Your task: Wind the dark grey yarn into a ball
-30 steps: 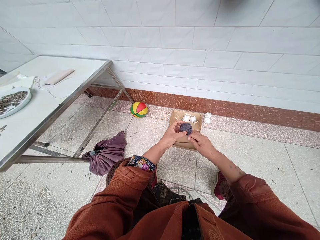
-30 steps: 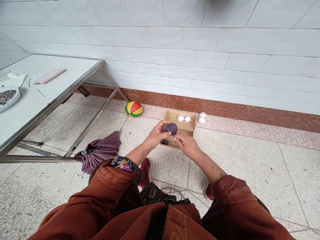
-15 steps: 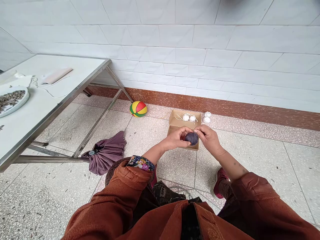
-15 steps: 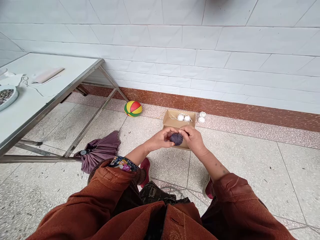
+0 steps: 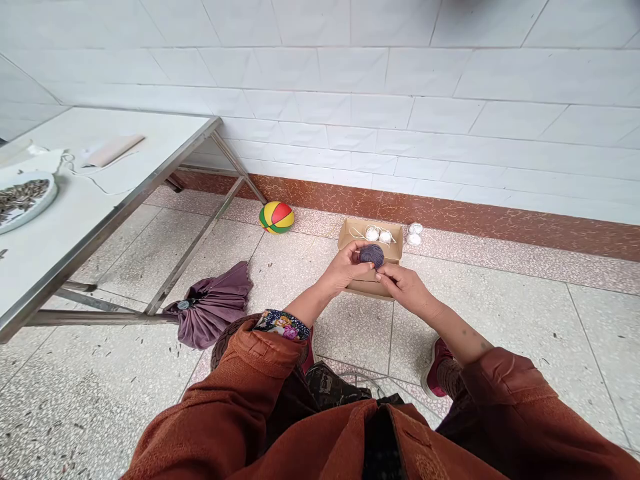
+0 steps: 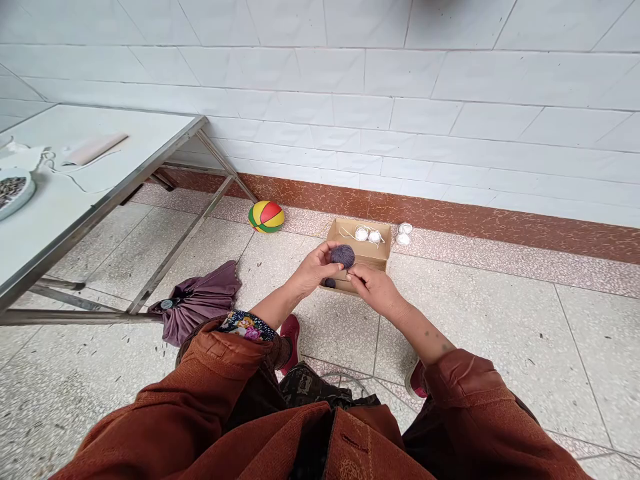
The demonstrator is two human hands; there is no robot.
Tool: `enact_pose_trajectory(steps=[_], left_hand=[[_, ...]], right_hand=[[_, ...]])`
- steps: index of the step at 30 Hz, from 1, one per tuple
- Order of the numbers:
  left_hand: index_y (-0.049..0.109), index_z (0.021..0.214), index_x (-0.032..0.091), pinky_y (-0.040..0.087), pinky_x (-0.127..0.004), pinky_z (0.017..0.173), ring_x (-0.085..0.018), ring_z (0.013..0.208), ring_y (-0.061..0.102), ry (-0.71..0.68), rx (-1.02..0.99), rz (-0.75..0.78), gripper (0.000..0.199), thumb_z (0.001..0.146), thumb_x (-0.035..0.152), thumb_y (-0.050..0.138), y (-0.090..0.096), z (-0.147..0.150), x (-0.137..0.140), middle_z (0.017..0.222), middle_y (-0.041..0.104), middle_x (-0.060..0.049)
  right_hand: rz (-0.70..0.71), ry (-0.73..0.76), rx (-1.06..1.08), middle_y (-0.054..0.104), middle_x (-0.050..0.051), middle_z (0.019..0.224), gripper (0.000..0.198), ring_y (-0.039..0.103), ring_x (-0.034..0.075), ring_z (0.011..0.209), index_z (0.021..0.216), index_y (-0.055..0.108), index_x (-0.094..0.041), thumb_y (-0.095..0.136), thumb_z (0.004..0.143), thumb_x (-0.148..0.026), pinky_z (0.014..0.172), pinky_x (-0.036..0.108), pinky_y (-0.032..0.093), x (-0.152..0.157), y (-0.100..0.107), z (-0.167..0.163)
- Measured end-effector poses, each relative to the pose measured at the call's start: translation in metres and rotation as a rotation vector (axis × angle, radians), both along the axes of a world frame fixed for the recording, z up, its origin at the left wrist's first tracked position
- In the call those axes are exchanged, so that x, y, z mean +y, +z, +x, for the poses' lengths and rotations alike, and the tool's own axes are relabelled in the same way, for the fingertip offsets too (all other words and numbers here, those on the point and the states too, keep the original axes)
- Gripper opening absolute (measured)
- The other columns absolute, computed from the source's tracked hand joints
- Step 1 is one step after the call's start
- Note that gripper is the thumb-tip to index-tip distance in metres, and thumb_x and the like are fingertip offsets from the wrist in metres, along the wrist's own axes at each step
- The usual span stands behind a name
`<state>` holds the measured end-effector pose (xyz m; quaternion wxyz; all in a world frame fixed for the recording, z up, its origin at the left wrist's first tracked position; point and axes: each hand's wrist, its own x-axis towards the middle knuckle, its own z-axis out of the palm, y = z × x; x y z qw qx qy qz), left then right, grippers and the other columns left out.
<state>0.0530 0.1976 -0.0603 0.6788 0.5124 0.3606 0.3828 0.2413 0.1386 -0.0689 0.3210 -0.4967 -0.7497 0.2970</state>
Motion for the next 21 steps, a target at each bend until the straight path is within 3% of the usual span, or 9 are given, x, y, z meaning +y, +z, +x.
enact_pose_trajectory(steps=[4, 8, 11, 15, 17, 21], left_hand=[[0.062, 0.115, 0.019, 0.049, -0.037, 0.091, -0.018, 0.092, 0.064, 0.018, 0.204, 0.096, 0.055, 0.064, 0.021, 0.08, -0.001, 0.0, 0.0, 0.105, 0.07, -0.005], [0.061, 0.118, 0.019, 0.049, -0.038, 0.091, -0.018, 0.094, 0.063, -0.077, 0.244, 0.156, 0.057, 0.064, 0.019, 0.081, -0.004, -0.002, -0.003, 0.111, 0.068, -0.007], [0.053, 0.134, 0.023, 0.049, -0.036, 0.086, -0.017, 0.092, 0.063, -0.239, 0.178, 0.116, 0.075, 0.065, 0.018, 0.081, -0.003, -0.004, -0.007, 0.108, 0.068, -0.006], [0.048, 0.144, 0.029, 0.049, -0.037, 0.09, -0.02, 0.1, 0.065, -0.453, -0.112, 0.021, 0.084, 0.069, 0.023, 0.084, 0.003, -0.005, -0.01, 0.107, 0.068, -0.006], [0.055, 0.139, 0.028, 0.048, -0.039, 0.095, -0.022, 0.107, 0.065, -0.45, -0.224, -0.027, 0.076, 0.07, 0.029, 0.085, 0.007, -0.004, -0.011, 0.115, 0.068, -0.008], [0.069, 0.12, 0.022, 0.048, -0.037, 0.097, -0.022, 0.108, 0.064, -0.264, -0.246, -0.12, 0.056, 0.068, 0.033, 0.087, 0.008, -0.003, -0.009, 0.118, 0.069, -0.01]], right_hand=[[0.068, 0.065, 0.086, 0.073, 0.004, 0.093, 0.016, 0.068, 0.02, 0.085, 0.097, 0.067, -0.024, 0.052, 0.099, -0.031, 0.079, 0.033, 0.052, 0.0, 0.013, 0.0], [0.136, -0.062, 0.116, 0.072, 0.005, 0.089, 0.016, 0.067, 0.022, 0.083, 0.094, 0.068, -0.024, 0.056, 0.098, -0.033, 0.079, 0.036, 0.052, 0.006, 0.017, 0.006], [0.142, -0.146, 0.121, 0.07, 0.005, 0.084, 0.019, 0.065, 0.022, 0.08, 0.088, 0.067, -0.024, 0.057, 0.098, -0.037, 0.076, 0.036, 0.052, 0.012, 0.012, 0.009], [0.089, -0.237, 0.146, 0.067, 0.003, 0.078, 0.025, 0.061, 0.02, 0.074, 0.082, 0.063, -0.024, 0.057, 0.098, -0.041, 0.071, 0.033, 0.049, 0.015, 0.003, 0.008], [0.066, -0.261, 0.158, 0.065, 0.002, 0.077, 0.025, 0.06, 0.019, 0.072, 0.081, 0.061, -0.023, 0.055, 0.098, -0.04, 0.069, 0.032, 0.048, 0.015, 0.0, 0.007], [0.034, -0.265, 0.1, 0.065, 0.003, 0.076, 0.02, 0.059, 0.019, 0.069, 0.084, 0.059, -0.023, 0.05, 0.097, -0.035, 0.066, 0.03, 0.046, 0.012, -0.004, 0.005]])
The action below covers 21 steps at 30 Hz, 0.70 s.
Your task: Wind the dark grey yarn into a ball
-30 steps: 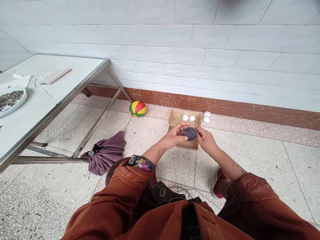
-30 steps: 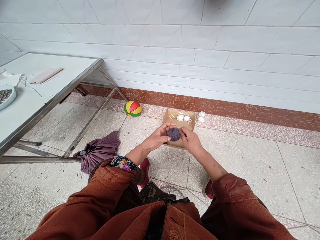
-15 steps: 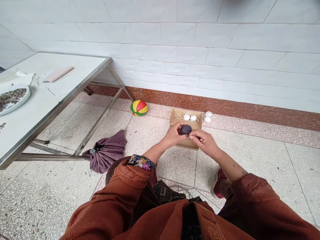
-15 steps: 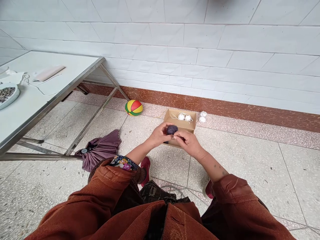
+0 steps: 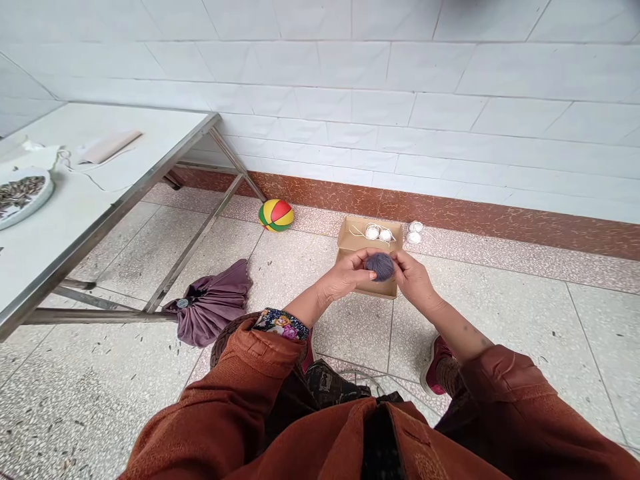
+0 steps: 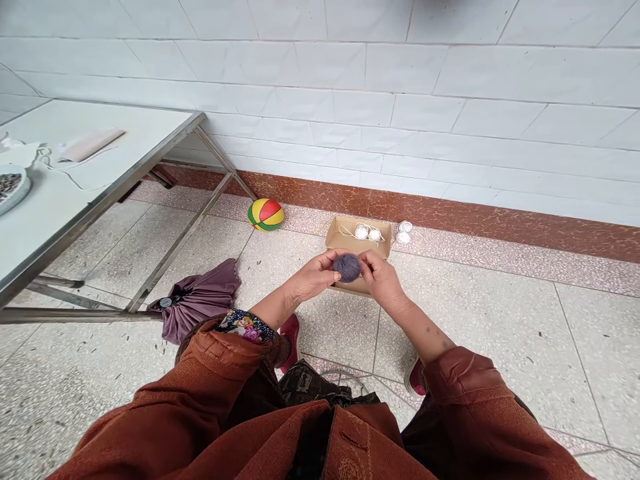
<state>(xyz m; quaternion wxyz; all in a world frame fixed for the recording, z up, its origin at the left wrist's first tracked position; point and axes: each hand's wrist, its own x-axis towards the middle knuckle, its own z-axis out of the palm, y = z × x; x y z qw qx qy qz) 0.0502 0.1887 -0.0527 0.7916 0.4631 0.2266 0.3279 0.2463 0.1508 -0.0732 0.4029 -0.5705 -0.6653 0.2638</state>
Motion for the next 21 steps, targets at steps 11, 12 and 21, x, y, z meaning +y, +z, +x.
enact_pose_trajectory(steps=[11, 12, 21], left_hand=[[0.065, 0.115, 0.019, 0.047, -0.039, 0.098, -0.019, 0.099, 0.064, 0.282, 0.381, 0.191, 0.052, 0.065, 0.02, 0.079, -0.009, 0.003, 0.008, 0.111, 0.069, -0.007], [0.065, 0.115, 0.019, 0.047, -0.04, 0.098, -0.02, 0.101, 0.064, 0.275, 0.401, 0.233, 0.052, 0.064, 0.019, 0.079, -0.009, 0.003, 0.007, 0.113, 0.069, -0.008], [0.048, 0.147, 0.032, 0.049, -0.036, 0.089, -0.021, 0.104, 0.065, -0.118, 0.152, 0.209, 0.085, 0.069, 0.025, 0.08, -0.003, -0.004, 0.001, 0.121, 0.068, -0.008]], right_hand=[[-0.063, 0.323, 0.069, 0.07, 0.002, 0.083, 0.015, 0.063, 0.017, 0.072, 0.091, 0.066, -0.022, 0.057, 0.095, -0.034, 0.069, 0.029, 0.049, -0.013, 0.02, -0.005], [-0.07, 0.306, 0.101, 0.07, 0.002, 0.083, 0.016, 0.063, 0.017, 0.073, 0.091, 0.067, -0.022, 0.058, 0.095, -0.035, 0.069, 0.029, 0.049, -0.012, 0.022, -0.004], [-0.078, 0.052, 0.298, 0.06, -0.001, 0.073, 0.027, 0.053, 0.015, 0.064, 0.084, 0.062, -0.023, 0.061, 0.093, -0.048, 0.062, 0.029, 0.045, -0.002, 0.014, -0.001]])
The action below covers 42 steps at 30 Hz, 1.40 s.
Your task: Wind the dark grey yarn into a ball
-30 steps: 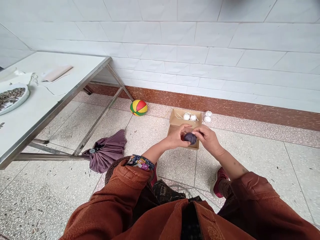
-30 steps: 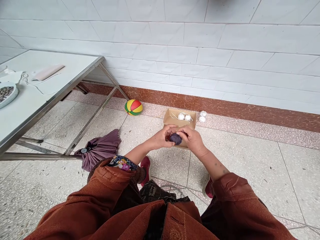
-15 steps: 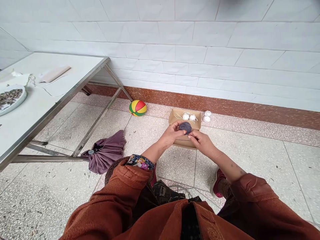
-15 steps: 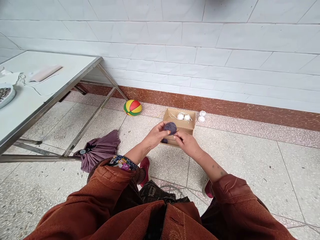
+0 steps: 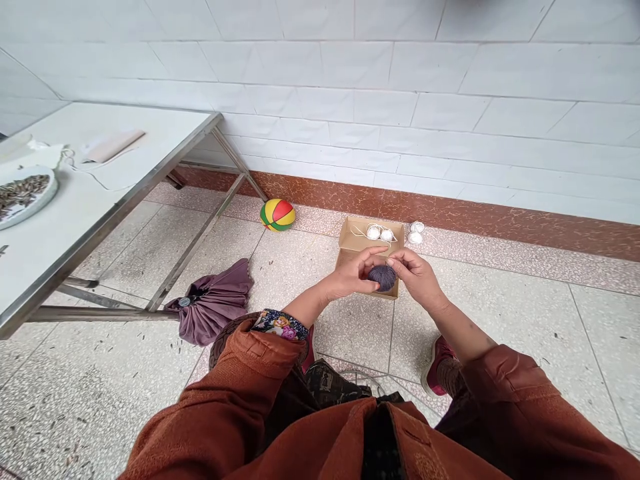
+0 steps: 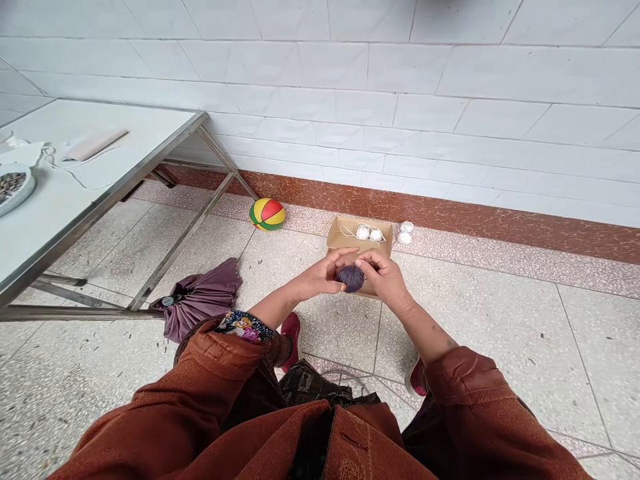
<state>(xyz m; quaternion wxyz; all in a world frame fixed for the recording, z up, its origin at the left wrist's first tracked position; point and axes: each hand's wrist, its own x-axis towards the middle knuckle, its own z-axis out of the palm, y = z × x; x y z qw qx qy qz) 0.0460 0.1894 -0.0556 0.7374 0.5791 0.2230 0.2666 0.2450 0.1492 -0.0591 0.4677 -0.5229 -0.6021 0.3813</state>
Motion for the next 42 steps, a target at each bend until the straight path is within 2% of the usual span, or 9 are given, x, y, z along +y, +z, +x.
enact_pose_trajectory(steps=[3, 9, 13, 16, 19, 24, 29, 33, 42], left_hand=[[0.054, 0.144, 0.031, 0.049, -0.038, 0.093, -0.023, 0.109, 0.065, -0.006, -0.116, -0.096, 0.079, 0.07, 0.032, 0.082, 0.004, -0.001, 0.0, 0.124, 0.068, -0.009], [0.069, 0.117, 0.02, 0.046, -0.037, 0.1, -0.022, 0.108, 0.064, 0.265, -0.094, -0.138, 0.052, 0.068, 0.033, 0.083, 0.0, 0.003, 0.005, 0.114, 0.07, -0.009], [0.066, 0.117, 0.019, 0.046, -0.041, 0.102, -0.021, 0.104, 0.064, 0.405, 0.071, -0.041, 0.051, 0.068, 0.028, 0.081, -0.008, 0.007, 0.009, 0.112, 0.07, -0.008], [0.066, 0.114, 0.019, 0.046, -0.044, 0.102, -0.022, 0.104, 0.063, 0.44, 0.226, 0.141, 0.05, 0.065, 0.021, 0.079, -0.013, 0.008, 0.01, 0.112, 0.068, -0.008], [0.066, 0.117, 0.021, 0.047, -0.044, 0.101, -0.024, 0.107, 0.062, 0.398, 0.3, 0.273, 0.055, 0.063, 0.018, 0.079, -0.015, 0.008, 0.007, 0.115, 0.066, -0.008], [0.042, 0.151, 0.028, 0.05, -0.037, 0.088, -0.019, 0.097, 0.063, 0.079, 0.219, 0.179, 0.092, 0.067, 0.016, 0.077, -0.003, 0.005, -0.002, 0.117, 0.066, -0.007], [0.052, 0.145, 0.031, 0.048, -0.039, 0.095, -0.023, 0.113, 0.063, -0.071, -0.083, 0.033, 0.079, 0.072, 0.021, 0.08, 0.005, 0.0, -0.002, 0.129, 0.065, -0.01], [0.069, 0.125, 0.024, 0.044, -0.04, 0.102, -0.024, 0.114, 0.063, 0.047, -0.106, -0.069, 0.056, 0.071, 0.026, 0.084, 0.0, 0.0, 0.0, 0.127, 0.068, -0.01], [0.066, 0.12, 0.02, 0.042, -0.04, 0.105, -0.021, 0.108, 0.062, 0.379, 0.051, -0.045, 0.05, 0.072, 0.025, 0.079, -0.006, 0.006, 0.006, 0.114, 0.07, -0.007]], right_hand=[[-0.052, -0.02, -0.035, 0.054, -0.002, 0.067, 0.029, 0.048, 0.015, 0.061, 0.083, 0.06, -0.023, 0.056, 0.095, -0.049, 0.059, 0.028, 0.042, 0.001, -0.007, -0.001], [-0.025, 0.058, -0.205, 0.06, 0.0, 0.072, 0.025, 0.055, 0.018, 0.068, 0.083, 0.06, -0.023, 0.053, 0.096, -0.043, 0.066, 0.03, 0.045, -0.004, -0.013, -0.003], [0.055, 0.234, -0.252, 0.069, 0.003, 0.085, 0.021, 0.063, 0.02, 0.08, 0.086, 0.064, -0.023, 0.053, 0.098, -0.036, 0.077, 0.033, 0.05, -0.01, -0.004, -0.006], [0.085, 0.286, -0.202, 0.071, 0.004, 0.087, 0.021, 0.064, 0.019, 0.08, 0.09, 0.067, -0.023, 0.054, 0.098, -0.037, 0.078, 0.034, 0.051, -0.014, 0.007, -0.005], [0.068, 0.213, -0.128, 0.07, 0.004, 0.084, 0.022, 0.063, 0.019, 0.076, 0.091, 0.068, -0.023, 0.058, 0.096, -0.041, 0.072, 0.032, 0.051, -0.014, 0.016, -0.001], [0.011, 0.008, -0.013, 0.061, -0.001, 0.073, 0.026, 0.052, 0.015, 0.063, 0.085, 0.066, -0.022, 0.061, 0.093, -0.046, 0.063, 0.029, 0.043, -0.006, 0.013, 0.007], [-0.069, -0.048, -0.05, 0.059, -0.001, 0.071, 0.029, 0.051, 0.016, 0.067, 0.08, 0.062, -0.022, 0.058, 0.093, -0.047, 0.066, 0.03, 0.041, -0.001, 0.001, 0.004], [-0.086, -0.034, -0.138, 0.055, -0.001, 0.067, 0.026, 0.049, 0.017, 0.065, 0.078, 0.058, -0.023, 0.053, 0.091, -0.045, 0.062, 0.029, 0.04, -0.001, -0.005, 0.001], [0.022, 0.195, -0.25, 0.064, 0.001, 0.074, 0.021, 0.058, 0.017, 0.069, 0.079, 0.061, -0.022, 0.054, 0.095, -0.036, 0.068, 0.03, 0.045, -0.012, -0.001, -0.006]])
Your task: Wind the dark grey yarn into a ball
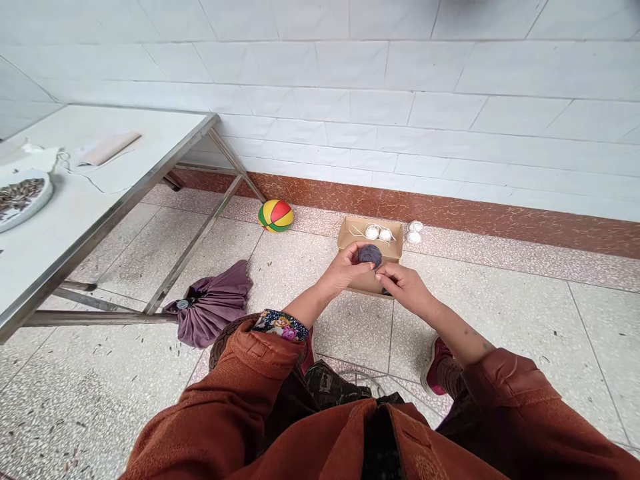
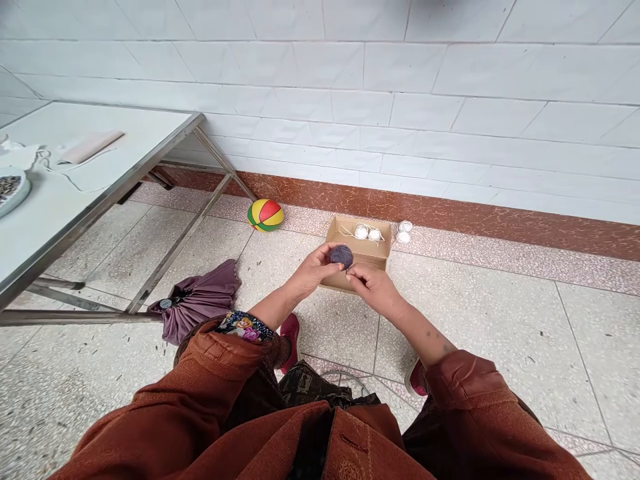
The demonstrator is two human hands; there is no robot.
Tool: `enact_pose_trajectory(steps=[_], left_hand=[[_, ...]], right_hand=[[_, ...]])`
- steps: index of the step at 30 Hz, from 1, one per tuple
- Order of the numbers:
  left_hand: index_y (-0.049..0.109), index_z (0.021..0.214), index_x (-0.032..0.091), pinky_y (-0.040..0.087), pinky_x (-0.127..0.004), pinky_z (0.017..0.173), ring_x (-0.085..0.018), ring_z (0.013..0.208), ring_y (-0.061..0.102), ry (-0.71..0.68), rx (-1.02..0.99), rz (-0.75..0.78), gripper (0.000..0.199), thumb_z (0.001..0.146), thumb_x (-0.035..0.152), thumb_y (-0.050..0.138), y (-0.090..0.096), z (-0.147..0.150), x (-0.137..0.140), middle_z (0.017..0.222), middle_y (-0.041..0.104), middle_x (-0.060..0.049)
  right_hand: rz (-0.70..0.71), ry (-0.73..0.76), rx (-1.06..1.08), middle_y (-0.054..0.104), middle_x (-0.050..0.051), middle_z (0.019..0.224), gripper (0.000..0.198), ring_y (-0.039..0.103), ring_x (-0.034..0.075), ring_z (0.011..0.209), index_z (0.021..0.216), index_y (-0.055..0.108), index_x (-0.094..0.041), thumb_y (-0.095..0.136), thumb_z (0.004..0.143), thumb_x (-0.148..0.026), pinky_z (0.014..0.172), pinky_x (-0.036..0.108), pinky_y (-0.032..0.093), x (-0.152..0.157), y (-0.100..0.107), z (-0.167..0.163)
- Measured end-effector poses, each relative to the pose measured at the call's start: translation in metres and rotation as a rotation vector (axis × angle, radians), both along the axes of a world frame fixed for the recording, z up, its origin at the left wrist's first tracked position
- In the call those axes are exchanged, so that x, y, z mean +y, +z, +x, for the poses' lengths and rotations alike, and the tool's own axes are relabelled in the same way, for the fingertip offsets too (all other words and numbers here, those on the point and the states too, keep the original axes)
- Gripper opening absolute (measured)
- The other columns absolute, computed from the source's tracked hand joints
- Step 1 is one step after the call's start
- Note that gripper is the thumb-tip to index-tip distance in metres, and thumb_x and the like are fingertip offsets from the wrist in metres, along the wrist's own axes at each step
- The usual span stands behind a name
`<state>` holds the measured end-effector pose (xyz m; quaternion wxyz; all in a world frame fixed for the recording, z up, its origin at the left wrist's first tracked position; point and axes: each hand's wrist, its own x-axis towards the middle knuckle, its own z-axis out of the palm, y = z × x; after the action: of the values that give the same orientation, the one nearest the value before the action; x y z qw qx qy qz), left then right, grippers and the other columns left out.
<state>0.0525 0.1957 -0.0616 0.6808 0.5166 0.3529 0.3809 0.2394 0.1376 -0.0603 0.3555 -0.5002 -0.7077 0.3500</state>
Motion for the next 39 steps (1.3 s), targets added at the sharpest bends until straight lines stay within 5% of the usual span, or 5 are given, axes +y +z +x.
enact_pose_trajectory(steps=[6, 12, 17, 31, 39], left_hand=[[0.061, 0.134, 0.021, 0.045, -0.044, 0.102, -0.023, 0.107, 0.063, -0.118, 0.24, 0.087, 0.069, 0.068, 0.021, 0.08, -0.012, 0.0, -0.001, 0.117, 0.068, -0.009], [0.037, 0.157, 0.033, 0.044, -0.043, 0.1, -0.023, 0.112, 0.062, -0.472, -0.086, 0.019, 0.093, 0.075, 0.025, 0.081, 0.0, -0.004, -0.008, 0.128, 0.065, -0.011], [0.066, 0.132, 0.029, 0.042, -0.038, 0.102, -0.024, 0.12, 0.058, -0.383, -0.184, -0.021, 0.055, 0.079, 0.028, 0.078, 0.014, -0.009, -0.012, 0.137, 0.062, -0.009], [0.062, 0.115, 0.02, 0.04, -0.025, 0.07, -0.012, 0.082, 0.056, 0.005, -0.021, -0.2, 0.047, 0.075, 0.038, 0.078, 0.006, -0.007, -0.005, 0.109, 0.065, -0.005], [0.044, 0.151, 0.029, 0.05, -0.033, 0.078, -0.014, 0.078, 0.057, -0.085, 0.131, -0.02, 0.066, 0.09, 0.047, 0.064, 0.005, -0.002, -0.01, 0.107, 0.064, -0.005]], right_hand=[[0.014, -0.004, 0.134, 0.069, 0.002, 0.081, 0.018, 0.062, 0.018, 0.073, 0.089, 0.068, -0.023, 0.058, 0.094, -0.038, 0.07, 0.03, 0.048, 0.001, 0.015, 0.005], [-0.028, -0.221, 0.18, 0.062, 0.0, 0.072, 0.024, 0.055, 0.017, 0.066, 0.082, 0.064, -0.023, 0.06, 0.091, -0.044, 0.067, 0.03, 0.044, 0.011, 0.005, 0.009], [-0.113, -0.27, 0.113, 0.055, -0.001, 0.067, 0.031, 0.049, 0.017, 0.064, 0.078, 0.06, -0.023, 0.053, 0.092, -0.049, 0.063, 0.03, 0.04, 0.012, -0.005, 0.006], [-0.031, -0.09, -0.001, 0.064, 0.0, 0.073, 0.022, 0.057, 0.018, 0.068, 0.082, 0.064, -0.023, 0.054, 0.093, -0.039, 0.067, 0.03, 0.044, 0.006, -0.007, -0.004], [-0.05, -0.071, 0.016, 0.066, 0.0, 0.072, 0.023, 0.057, 0.017, 0.066, 0.086, 0.068, -0.023, 0.055, 0.095, -0.039, 0.065, 0.029, 0.044, 0.002, -0.003, -0.003]])
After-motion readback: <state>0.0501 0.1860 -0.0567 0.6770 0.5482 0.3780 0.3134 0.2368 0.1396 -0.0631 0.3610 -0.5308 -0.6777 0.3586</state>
